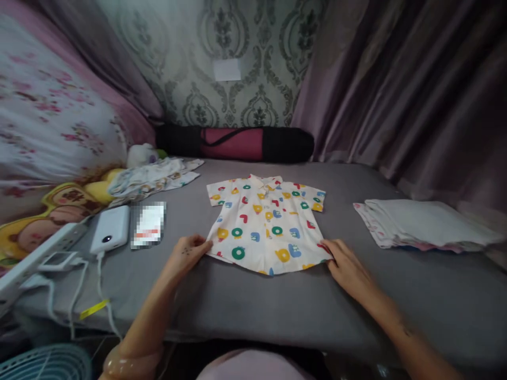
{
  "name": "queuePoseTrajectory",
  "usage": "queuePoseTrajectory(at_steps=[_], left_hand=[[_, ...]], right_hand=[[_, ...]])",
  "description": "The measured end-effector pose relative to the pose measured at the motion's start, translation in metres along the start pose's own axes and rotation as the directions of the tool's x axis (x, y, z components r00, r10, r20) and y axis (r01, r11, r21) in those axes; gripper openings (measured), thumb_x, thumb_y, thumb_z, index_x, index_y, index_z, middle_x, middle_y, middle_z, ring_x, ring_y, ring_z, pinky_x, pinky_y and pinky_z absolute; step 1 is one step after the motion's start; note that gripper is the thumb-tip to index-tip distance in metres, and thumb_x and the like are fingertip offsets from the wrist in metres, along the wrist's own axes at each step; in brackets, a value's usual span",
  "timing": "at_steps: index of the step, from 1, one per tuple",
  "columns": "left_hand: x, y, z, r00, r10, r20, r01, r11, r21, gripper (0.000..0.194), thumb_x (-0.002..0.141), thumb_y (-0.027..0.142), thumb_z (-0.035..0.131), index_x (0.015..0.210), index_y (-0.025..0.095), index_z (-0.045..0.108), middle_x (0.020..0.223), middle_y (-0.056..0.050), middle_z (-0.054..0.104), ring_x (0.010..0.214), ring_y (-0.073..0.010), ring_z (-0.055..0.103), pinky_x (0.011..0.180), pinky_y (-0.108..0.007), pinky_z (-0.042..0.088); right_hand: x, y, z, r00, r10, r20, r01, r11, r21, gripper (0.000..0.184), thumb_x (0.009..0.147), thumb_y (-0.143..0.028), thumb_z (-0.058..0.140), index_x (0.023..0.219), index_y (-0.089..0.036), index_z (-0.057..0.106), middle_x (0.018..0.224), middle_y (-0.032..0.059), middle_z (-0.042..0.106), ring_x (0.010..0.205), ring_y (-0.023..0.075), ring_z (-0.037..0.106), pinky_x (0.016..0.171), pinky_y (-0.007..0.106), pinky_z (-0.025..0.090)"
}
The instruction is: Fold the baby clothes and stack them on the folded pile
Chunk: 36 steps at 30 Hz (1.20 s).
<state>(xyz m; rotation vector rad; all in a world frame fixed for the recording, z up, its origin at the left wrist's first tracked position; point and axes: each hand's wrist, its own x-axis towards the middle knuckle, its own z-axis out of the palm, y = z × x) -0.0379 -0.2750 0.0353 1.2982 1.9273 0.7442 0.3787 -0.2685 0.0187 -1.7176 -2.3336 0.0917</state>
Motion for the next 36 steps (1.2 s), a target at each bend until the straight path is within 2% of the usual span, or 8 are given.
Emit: queuePoseTrajectory(at_steps=[3, 10, 13, 16, 21, 26, 31, 36], left_hand=[[0.001, -0.004, -0.002, 0.999, -0.036, 0.02, 0.035, 0.999, 0.02, 0.041, 0.063, 0.055, 0.061, 0.069, 0.015, 0.064, 0.051, 0.002, 0.053, 0.05, -0.0134, 0.047, 0.047, -0.023, 0.03], [0.012, -0.013, -0.025, 0.98, 0.001, 0.197, -0.024, 0.993, 0.114, 0.045, 0.068, 0.06, 0.056, 0.068, 0.015, 0.063, 0.053, 0.0, 0.055, 0.05, -0.0133, 0.046, 0.048, -0.024, 0.03], [0.04, -0.001, -0.033, 0.997, 0.059, 0.056, -0.068, 0.982, 0.176, 0.046, 0.071, 0.06, 0.052, 0.069, 0.016, 0.064, 0.06, -0.003, 0.06, 0.058, -0.0169, 0.053, 0.051, -0.025, 0.034], [0.083, 0.019, -0.028, 0.996, 0.047, -0.07, -0.026, 0.962, 0.271, 0.042, 0.077, 0.055, 0.051, 0.073, 0.016, 0.066, 0.069, -0.008, 0.066, 0.069, -0.0218, 0.059, 0.06, -0.028, 0.039], [0.148, 0.044, 0.002, 0.969, -0.092, -0.229, 0.191, 0.867, 0.46, 0.046, 0.078, 0.058, 0.053, 0.074, 0.014, 0.067, 0.08, -0.02, 0.068, 0.09, -0.0356, 0.062, 0.072, -0.038, 0.044], [0.173, 0.046, 0.013, 0.973, 0.025, -0.229, 0.097, 0.858, 0.505, 0.025, 0.083, 0.036, 0.054, 0.095, 0.017, 0.065, 0.103, -0.018, 0.067, 0.105, -0.0314, 0.059, 0.083, -0.038, 0.043], [0.168, 0.04, 0.01, 0.903, 0.38, -0.2, -0.187, 0.767, 0.613, 0.03, 0.093, 0.028, 0.036, 0.111, 0.013, 0.055, 0.111, -0.018, 0.062, 0.105, -0.0271, 0.056, 0.089, -0.037, 0.04], [0.149, 0.049, 0.01, 0.864, 0.408, -0.295, -0.077, 0.687, 0.723, 0.036, 0.09, 0.03, 0.042, 0.113, 0.004, 0.053, 0.118, -0.026, 0.053, 0.11, -0.0366, 0.051, 0.089, -0.044, 0.039]], right_hand=[[0.003, 0.01, 0.0, 0.99, -0.136, 0.026, 0.135, 0.99, 0.034, 0.039, 0.089, -0.019, 0.035, 0.122, -0.02, 0.056, 0.114, 0.01, 0.058, 0.104, 0.0225, 0.057, 0.092, 0.037, 0.046], [-0.011, 0.04, -0.02, 0.978, -0.166, 0.125, 0.166, 0.986, 0.011, 0.034, 0.09, -0.031, 0.037, 0.106, -0.024, 0.066, 0.101, 0.0086, 0.065, 0.092, 0.0222, 0.064, 0.082, 0.036, 0.052], [0.006, 0.043, -0.028, 0.991, -0.119, 0.07, 0.123, 0.991, -0.056, 0.034, 0.089, -0.033, 0.037, 0.098, -0.024, 0.068, 0.101, 0.0092, 0.068, 0.093, 0.0248, 0.066, 0.083, 0.04, 0.053], [0.047, 0.021, -0.019, 0.988, -0.152, 0.021, 0.152, 0.988, -0.025, 0.042, 0.092, -0.029, 0.029, 0.111, -0.022, 0.065, 0.114, 0.0112, 0.066, 0.105, 0.0249, 0.063, 0.093, 0.042, 0.049], [0.095, -0.017, 0.022, 0.985, -0.17, 0.022, 0.17, 0.985, 0.015, 0.057, 0.094, -0.037, 0.027, 0.142, -0.009, 0.04, 0.15, 0.0166, 0.036, 0.14, 0.0258, 0.029, 0.114, 0.045, 0.027], [0.089, -0.02, 0.042, 0.988, -0.06, 0.141, 0.064, 0.998, -0.018, 0.064, 0.097, -0.047, 0.02, 0.149, -0.01, 0.026, 0.156, 0.0144, 0.021, 0.144, 0.0242, 0.015, 0.117, 0.047, 0.016], [0.084, -0.016, 0.045, 0.99, -0.08, 0.12, 0.083, 0.996, -0.018, 0.065, 0.097, -0.049, 0.02, 0.15, -0.011, 0.025, 0.156, 0.0149, 0.021, 0.144, 0.0242, 0.016, 0.117, 0.047, 0.015], [0.09, -0.016, 0.038, 0.983, -0.086, 0.162, 0.086, 0.996, 0.008, 0.065, 0.097, -0.051, 0.021, 0.15, -0.014, 0.024, 0.156, 0.0146, 0.022, 0.144, 0.0255, 0.016, 0.116, 0.049, 0.017]])
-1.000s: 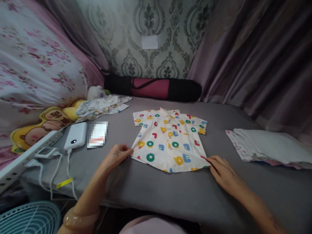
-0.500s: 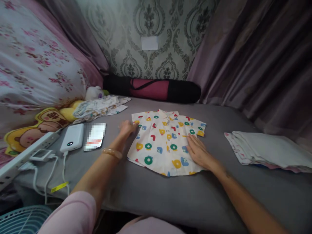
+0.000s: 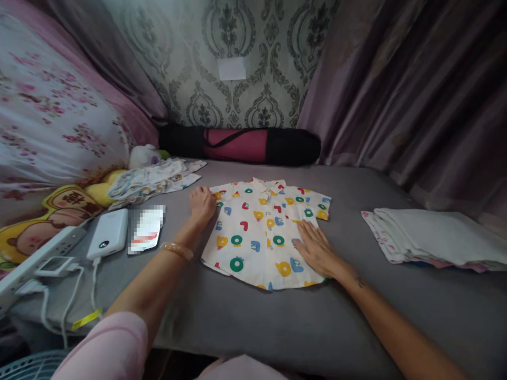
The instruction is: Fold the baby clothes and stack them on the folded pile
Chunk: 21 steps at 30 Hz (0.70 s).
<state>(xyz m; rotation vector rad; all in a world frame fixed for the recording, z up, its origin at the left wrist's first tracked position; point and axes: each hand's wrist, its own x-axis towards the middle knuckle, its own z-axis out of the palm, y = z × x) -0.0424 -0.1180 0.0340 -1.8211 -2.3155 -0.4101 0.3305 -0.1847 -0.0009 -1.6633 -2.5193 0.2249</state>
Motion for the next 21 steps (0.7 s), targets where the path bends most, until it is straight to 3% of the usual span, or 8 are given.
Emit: queuePoseTrajectory(at_steps=[2, 4, 6, 9, 12, 16, 21], left_hand=[[-0.005, 0.011, -0.003, 0.99, 0.141, -0.014, -0.141, 0.99, -0.027, 0.036, 0.092, 0.031, 0.04, 0.116, 0.008, 0.054, 0.124, -0.023, 0.052, 0.113, -0.0347, 0.05, 0.093, -0.045, 0.038], [-0.01, 0.026, 0.0, 0.925, 0.38, 0.022, -0.375, 0.919, -0.123, 0.038, 0.094, 0.034, 0.038, 0.12, 0.012, 0.054, 0.13, -0.019, 0.051, 0.118, -0.0308, 0.048, 0.099, -0.044, 0.036], [-0.017, 0.041, 0.01, 0.849, 0.522, 0.082, -0.5, 0.844, -0.194, 0.046, 0.096, 0.039, 0.034, 0.13, 0.012, 0.049, 0.139, -0.018, 0.046, 0.13, -0.0298, 0.04, 0.107, -0.045, 0.03], [-0.026, 0.053, 0.028, 0.837, 0.495, 0.233, -0.461, 0.868, -0.185, 0.06, 0.097, 0.048, 0.025, 0.143, 0.01, 0.036, 0.152, -0.018, 0.031, 0.142, -0.0306, 0.023, 0.113, -0.047, 0.018], [-0.029, 0.055, 0.033, 0.83, 0.443, 0.34, -0.411, 0.897, -0.163, 0.064, 0.098, 0.049, 0.019, 0.148, 0.01, 0.027, 0.156, -0.016, 0.022, 0.144, -0.029, 0.017, 0.115, -0.046, 0.014], [-0.041, 0.052, 0.015, 0.811, 0.477, 0.339, -0.452, 0.878, -0.156, 0.065, 0.097, 0.049, 0.022, 0.147, 0.007, 0.026, 0.156, -0.02, 0.018, 0.145, -0.029, 0.013, 0.115, -0.046, 0.012], [-0.093, 0.042, -0.002, 0.731, 0.595, 0.333, -0.557, 0.803, -0.213, 0.067, 0.096, 0.055, 0.02, 0.147, 0.013, 0.029, 0.156, -0.015, 0.022, 0.145, -0.0277, 0.014, 0.116, -0.047, 0.012]], right_hand=[[0.007, -0.005, -0.008, 1.0, -0.009, 0.03, 0.009, 1.0, 0.008, 0.064, 0.097, -0.051, 0.021, 0.149, -0.014, 0.028, 0.155, 0.0149, 0.024, 0.144, 0.0264, 0.017, 0.116, 0.05, 0.015], [0.019, -0.014, -0.015, 1.0, -0.028, 0.011, 0.028, 1.0, 0.01, 0.064, 0.097, -0.051, 0.02, 0.148, -0.014, 0.03, 0.156, 0.0141, 0.022, 0.145, 0.0264, 0.014, 0.116, 0.05, 0.01], [0.032, -0.023, -0.016, 0.999, -0.039, -0.025, 0.04, 0.999, 0.014, 0.063, 0.097, -0.05, 0.02, 0.148, -0.015, 0.03, 0.158, 0.0122, 0.017, 0.145, 0.0266, 0.009, 0.116, 0.05, 0.007], [0.046, -0.03, -0.008, 1.0, -0.002, -0.028, 0.002, 1.0, 0.011, 0.06, 0.098, -0.048, 0.019, 0.149, -0.018, 0.029, 0.158, 0.0107, 0.017, 0.145, 0.0279, 0.009, 0.115, 0.053, 0.005], [0.05, -0.027, -0.003, 1.0, 0.015, 0.012, -0.015, 1.0, 0.027, 0.06, 0.098, -0.049, 0.019, 0.149, -0.019, 0.029, 0.157, 0.0111, 0.02, 0.145, 0.0284, 0.011, 0.115, 0.054, 0.004], [0.03, -0.017, -0.014, 0.996, -0.009, 0.094, -0.005, 0.99, 0.144, 0.062, 0.097, -0.053, 0.015, 0.15, -0.022, 0.025, 0.159, 0.0084, 0.014, 0.145, 0.026, 0.006, 0.115, 0.053, 0.007], [-0.012, -0.01, -0.013, 0.997, -0.053, 0.061, 0.048, 0.996, 0.071, 0.059, 0.097, -0.051, 0.019, 0.15, -0.024, 0.027, 0.159, 0.0077, 0.014, 0.145, 0.0262, 0.008, 0.116, 0.053, 0.009]])
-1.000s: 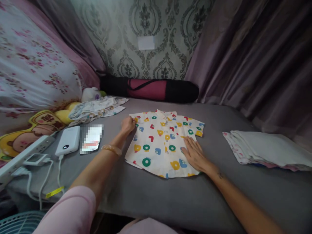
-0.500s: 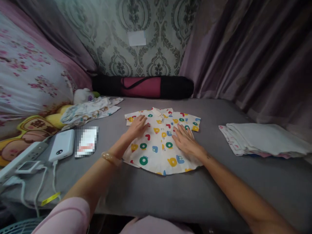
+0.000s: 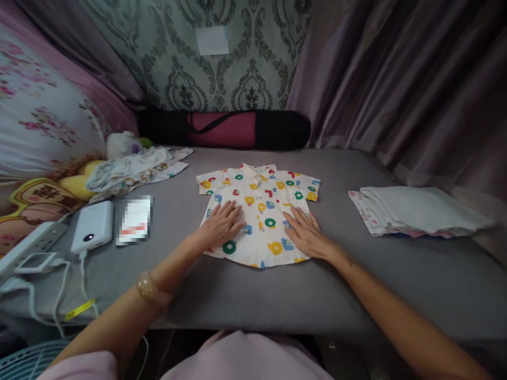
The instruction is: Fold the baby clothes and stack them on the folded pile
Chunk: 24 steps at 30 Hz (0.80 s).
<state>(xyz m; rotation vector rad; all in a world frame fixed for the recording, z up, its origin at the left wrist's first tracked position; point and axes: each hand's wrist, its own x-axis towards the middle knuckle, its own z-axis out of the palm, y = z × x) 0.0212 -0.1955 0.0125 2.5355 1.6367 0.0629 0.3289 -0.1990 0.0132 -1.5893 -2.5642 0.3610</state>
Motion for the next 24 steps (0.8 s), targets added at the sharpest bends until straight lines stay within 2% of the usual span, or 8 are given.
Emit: queuePoseTrajectory(at_steps=[4, 7, 9, 12, 15, 20, 24], left_hand=[[-0.021, 0.008, 0.012, 1.0, -0.006, -0.011, 0.006, 0.999, -0.038, 0.064, 0.097, 0.053, 0.02, 0.148, 0.016, 0.028, 0.157, -0.012, 0.021, 0.145, -0.0251, 0.016, 0.117, -0.044, 0.014], [-0.03, 0.009, 0.01, 0.999, -0.016, -0.03, 0.016, 1.0, -0.018, 0.062, 0.097, 0.052, 0.023, 0.146, 0.015, 0.033, 0.155, -0.014, 0.025, 0.144, -0.0264, 0.018, 0.116, -0.045, 0.016], [-0.041, 0.011, 0.007, 0.998, -0.05, -0.045, 0.05, 0.999, 0.011, 0.061, 0.097, 0.052, 0.025, 0.144, 0.015, 0.037, 0.154, -0.015, 0.029, 0.144, -0.0281, 0.02, 0.116, -0.048, 0.017], [-0.063, 0.015, 0.007, 0.988, -0.136, -0.078, 0.14, 0.989, 0.046, 0.062, 0.096, 0.054, 0.027, 0.143, 0.016, 0.039, 0.152, -0.015, 0.032, 0.143, -0.0296, 0.023, 0.115, -0.052, 0.017], [-0.081, 0.019, 0.014, 0.968, -0.219, -0.12, 0.227, 0.972, 0.054, 0.061, 0.096, 0.053, 0.027, 0.143, 0.017, 0.04, 0.151, -0.015, 0.034, 0.142, -0.0297, 0.026, 0.113, -0.052, 0.021], [-0.086, 0.02, 0.022, 0.957, -0.214, -0.194, 0.224, 0.974, 0.029, 0.058, 0.096, 0.05, 0.027, 0.142, 0.019, 0.042, 0.15, -0.012, 0.036, 0.141, -0.0281, 0.029, 0.111, -0.049, 0.028], [-0.084, 0.019, 0.021, 0.954, -0.216, -0.209, 0.225, 0.974, 0.021, 0.058, 0.095, 0.052, 0.027, 0.141, 0.02, 0.044, 0.149, -0.011, 0.038, 0.14, -0.0274, 0.031, 0.111, -0.047, 0.029]], right_hand=[[-0.009, 0.002, 0.008, 1.0, 0.009, -0.008, -0.01, 0.998, -0.058, 0.058, 0.097, -0.049, 0.022, 0.149, -0.023, 0.029, 0.158, 0.0078, 0.017, 0.145, 0.0264, 0.012, 0.116, 0.052, 0.01], [-0.008, -0.006, 0.0, 0.999, 0.029, 0.03, -0.027, 0.997, -0.068, 0.058, 0.098, -0.047, 0.024, 0.149, -0.02, 0.03, 0.157, 0.0108, 0.017, 0.145, 0.0278, 0.012, 0.115, 0.054, 0.011], [-0.012, -0.02, -0.009, 1.0, 0.011, 0.023, -0.009, 0.997, -0.07, 0.057, 0.098, -0.045, 0.025, 0.148, -0.018, 0.032, 0.157, 0.0124, 0.017, 0.144, 0.0294, 0.012, 0.115, 0.055, 0.012], [-0.024, -0.051, -0.013, 0.992, -0.115, -0.045, 0.113, 0.992, -0.06, 0.055, 0.099, -0.043, 0.026, 0.149, -0.02, 0.031, 0.158, 0.0104, 0.013, 0.145, 0.0293, 0.009, 0.115, 0.055, 0.011], [-0.033, -0.076, -0.001, 0.969, -0.245, -0.03, 0.244, 0.969, -0.036, 0.055, 0.099, -0.039, 0.028, 0.15, -0.019, 0.027, 0.157, 0.0101, 0.017, 0.145, 0.027, 0.011, 0.116, 0.053, 0.013], [-0.035, -0.081, 0.018, 0.96, -0.28, -0.001, 0.28, 0.959, -0.043, 0.055, 0.098, -0.038, 0.031, 0.149, -0.018, 0.028, 0.156, 0.0104, 0.021, 0.144, 0.0274, 0.016, 0.116, 0.054, 0.015], [-0.035, -0.081, 0.003, 0.962, -0.268, 0.054, 0.27, 0.962, -0.043, 0.055, 0.098, -0.039, 0.031, 0.148, -0.017, 0.03, 0.155, 0.012, 0.025, 0.143, 0.0279, 0.02, 0.115, 0.053, 0.019]])
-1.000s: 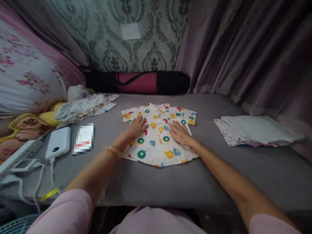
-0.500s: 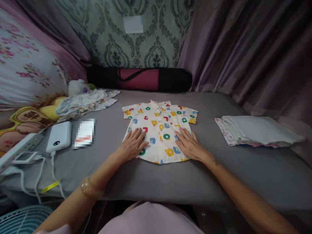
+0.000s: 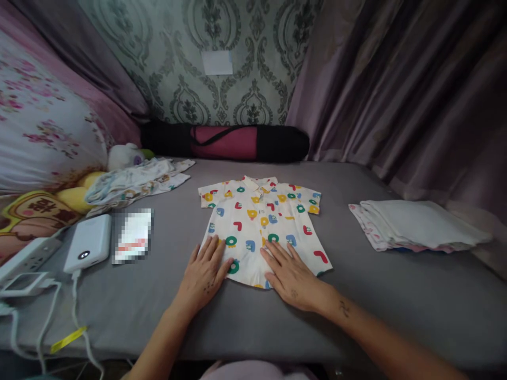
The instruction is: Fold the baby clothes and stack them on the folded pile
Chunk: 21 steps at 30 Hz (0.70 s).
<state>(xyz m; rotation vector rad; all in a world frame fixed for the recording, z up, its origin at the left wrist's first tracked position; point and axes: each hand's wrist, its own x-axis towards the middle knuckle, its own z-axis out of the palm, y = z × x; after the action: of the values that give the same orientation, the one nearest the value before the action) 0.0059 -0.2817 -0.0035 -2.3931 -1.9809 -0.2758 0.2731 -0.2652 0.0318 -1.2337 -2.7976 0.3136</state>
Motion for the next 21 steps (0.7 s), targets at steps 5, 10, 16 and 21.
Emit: queuePoseTrajectory(at_steps=[5, 10, 16, 21], left_hand=[[-0.001, 0.0, 0.0, 1.0, 0.006, -0.01, -0.006, 1.0, -0.028, 0.059, 0.095, 0.053, 0.027, 0.14, 0.019, 0.045, 0.149, -0.012, 0.038, 0.139, -0.0288, 0.032, 0.111, -0.05, 0.03], [-0.002, -0.005, 0.008, 0.998, 0.028, -0.058, -0.03, 0.999, -0.037, 0.058, 0.095, 0.051, 0.028, 0.14, 0.021, 0.046, 0.148, -0.01, 0.04, 0.138, -0.0283, 0.034, 0.11, -0.05, 0.031], [-0.003, -0.009, 0.011, 0.997, 0.06, -0.053, -0.06, 0.998, 0.009, 0.062, 0.093, 0.054, 0.027, 0.141, 0.019, 0.045, 0.148, -0.01, 0.038, 0.138, -0.0287, 0.034, 0.109, -0.05, 0.033], [-0.005, -0.008, 0.008, 0.998, 0.063, -0.026, -0.061, 0.997, 0.055, 0.063, 0.094, 0.052, 0.026, 0.141, 0.014, 0.044, 0.15, -0.012, 0.035, 0.14, -0.0285, 0.031, 0.109, -0.052, 0.032]], right_hand=[[0.031, 0.006, -0.037, 0.999, 0.009, 0.049, -0.013, 0.997, 0.082, 0.044, 0.099, -0.041, 0.028, 0.127, -0.024, 0.057, 0.136, 0.0073, 0.055, 0.125, 0.0232, 0.049, 0.104, 0.04, 0.038], [0.105, 0.029, -0.032, 0.958, 0.226, -0.178, -0.218, 0.974, 0.066, 0.056, 0.099, -0.045, 0.021, 0.142, -0.015, 0.039, 0.149, 0.0112, 0.039, 0.139, 0.0253, 0.03, 0.115, 0.044, 0.018], [0.15, 0.046, 0.008, 0.934, 0.342, -0.104, -0.335, 0.939, 0.081, 0.066, 0.097, -0.052, 0.019, 0.149, -0.011, 0.026, 0.158, 0.0142, 0.014, 0.145, 0.0274, 0.009, 0.115, 0.051, 0.003], [0.126, 0.037, -0.01, 0.928, 0.372, -0.008, -0.357, 0.896, 0.263, 0.068, 0.097, -0.053, 0.016, 0.152, -0.012, 0.016, 0.159, 0.0125, 0.006, 0.146, 0.0246, 0.003, 0.116, 0.048, 0.004]])
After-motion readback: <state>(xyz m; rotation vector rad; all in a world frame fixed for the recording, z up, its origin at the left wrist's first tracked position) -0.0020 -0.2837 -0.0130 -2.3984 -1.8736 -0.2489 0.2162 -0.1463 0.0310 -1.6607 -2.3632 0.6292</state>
